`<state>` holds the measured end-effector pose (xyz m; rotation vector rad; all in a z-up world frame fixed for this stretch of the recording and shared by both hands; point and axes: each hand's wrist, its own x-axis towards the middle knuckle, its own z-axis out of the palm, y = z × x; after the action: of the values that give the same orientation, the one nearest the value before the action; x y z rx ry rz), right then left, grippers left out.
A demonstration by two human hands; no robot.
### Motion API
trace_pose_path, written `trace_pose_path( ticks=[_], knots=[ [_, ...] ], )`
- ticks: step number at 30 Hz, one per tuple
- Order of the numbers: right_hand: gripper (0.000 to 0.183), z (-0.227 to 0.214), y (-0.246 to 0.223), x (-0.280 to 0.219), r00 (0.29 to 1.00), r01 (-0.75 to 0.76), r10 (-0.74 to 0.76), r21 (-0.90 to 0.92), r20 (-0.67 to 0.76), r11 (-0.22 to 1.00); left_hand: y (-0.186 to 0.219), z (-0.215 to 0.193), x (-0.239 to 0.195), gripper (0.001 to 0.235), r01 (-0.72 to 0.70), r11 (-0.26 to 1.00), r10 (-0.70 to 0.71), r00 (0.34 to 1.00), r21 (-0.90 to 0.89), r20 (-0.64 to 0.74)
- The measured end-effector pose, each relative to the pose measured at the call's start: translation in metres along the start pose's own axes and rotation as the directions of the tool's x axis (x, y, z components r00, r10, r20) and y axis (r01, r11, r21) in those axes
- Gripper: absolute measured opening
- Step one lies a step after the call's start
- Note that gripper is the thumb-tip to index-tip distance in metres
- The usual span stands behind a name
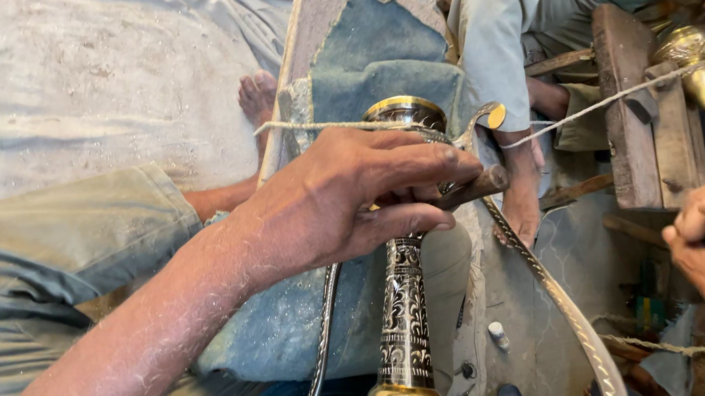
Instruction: The person holds a decorative metal hookah pipe in their left hand and uses a hammer in their right hand to repeatedly strike the metal surface. They rotate the pipe to work on different sections of the body and handle.
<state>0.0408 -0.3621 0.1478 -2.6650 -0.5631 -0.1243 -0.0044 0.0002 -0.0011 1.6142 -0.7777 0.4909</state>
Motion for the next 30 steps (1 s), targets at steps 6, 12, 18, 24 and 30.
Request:
trace_pose_path(
  ticks=[6, 12, 18, 24, 30],
  knots=[
    [0.037, -0.011, -0.001, 0.002, 0.978, -0.137, 0.123, 0.078, 0.166, 0.988, 0.002, -0.001, 0.004, 0.043, 0.001, 1.000, -0.001, 1.000, 0.028, 0.000],
    [0.031, -0.009, -0.014, 0.006, 0.986, 0.015, -0.017, 0.013, 0.168, 1.000, -0.001, -0.002, 0.004, 0.042, -0.012, 1.000, 0.012, 1.000, 0.015, 0.020],
    [0.033, -0.012, -0.040, 0.009, 0.985, 0.061, 0.030, -0.507, 0.168, 0.860, -0.001, -0.002, 0.003, 0.042, -0.003, 0.999, 0.001, 0.999, 0.043, 0.050],
    [0.021, -0.005, -0.052, 0.013, 0.908, -0.353, 0.419, 0.488, -0.029, 0.798, 0.001, 0.000, 0.003, 0.041, -0.001, 0.999, -0.001, 0.999, 0.046, 0.045],
    [0.040, -0.007, -0.028, 0.000, 0.995, -0.029, 0.062, -0.375, 0.077, 0.927, 0.004, 0.000, 0.004, 0.039, 0.009, 0.998, -0.011, 0.999, 0.059, 0.039]
  ],
)
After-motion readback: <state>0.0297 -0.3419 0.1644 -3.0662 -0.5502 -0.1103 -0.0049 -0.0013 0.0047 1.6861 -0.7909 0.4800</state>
